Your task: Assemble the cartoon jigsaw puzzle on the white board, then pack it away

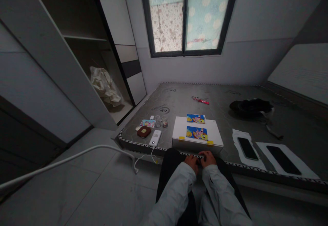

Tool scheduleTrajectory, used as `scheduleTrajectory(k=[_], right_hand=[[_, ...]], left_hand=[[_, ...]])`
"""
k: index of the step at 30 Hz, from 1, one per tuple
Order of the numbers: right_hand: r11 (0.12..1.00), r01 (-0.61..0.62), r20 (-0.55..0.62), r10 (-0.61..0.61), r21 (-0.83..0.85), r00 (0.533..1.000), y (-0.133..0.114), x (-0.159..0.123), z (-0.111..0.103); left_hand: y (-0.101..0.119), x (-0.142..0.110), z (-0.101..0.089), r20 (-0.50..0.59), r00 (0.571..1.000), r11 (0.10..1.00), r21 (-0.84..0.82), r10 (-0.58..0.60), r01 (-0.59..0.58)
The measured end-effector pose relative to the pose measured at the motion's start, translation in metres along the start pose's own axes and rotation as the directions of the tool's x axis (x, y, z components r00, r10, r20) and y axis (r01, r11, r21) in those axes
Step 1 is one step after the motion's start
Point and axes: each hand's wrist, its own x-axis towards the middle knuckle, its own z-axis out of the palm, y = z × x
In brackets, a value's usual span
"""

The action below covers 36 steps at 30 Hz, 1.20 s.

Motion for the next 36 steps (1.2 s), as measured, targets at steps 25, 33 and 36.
scheduleTrajectory(k=[25, 33, 36], right_hand=[[1.000, -0.009, -0.009, 0.009, 0.025, 1.000, 0.009, 0.005, -0.002], [1.000, -0.012, -0.020, 0.013, 0.027, 1.000, 0.008, 0.002, -0.001], [0.999, -0.015, -0.022, 0.016, 0.031, 1.000, 0.007, 0.002, 0.000]], left_hand=[[0.007, -0.004, -0.007, -0.004, 1.000, 1.000, -0.030, -0.010, 0.009], [0.009, -0.004, -0.009, 0.018, 1.000, 1.000, -0.020, -0.020, 0.020], [0.006, -0.003, -0.005, 0.004, 1.000, 1.000, -0.007, -0.015, 0.015]])
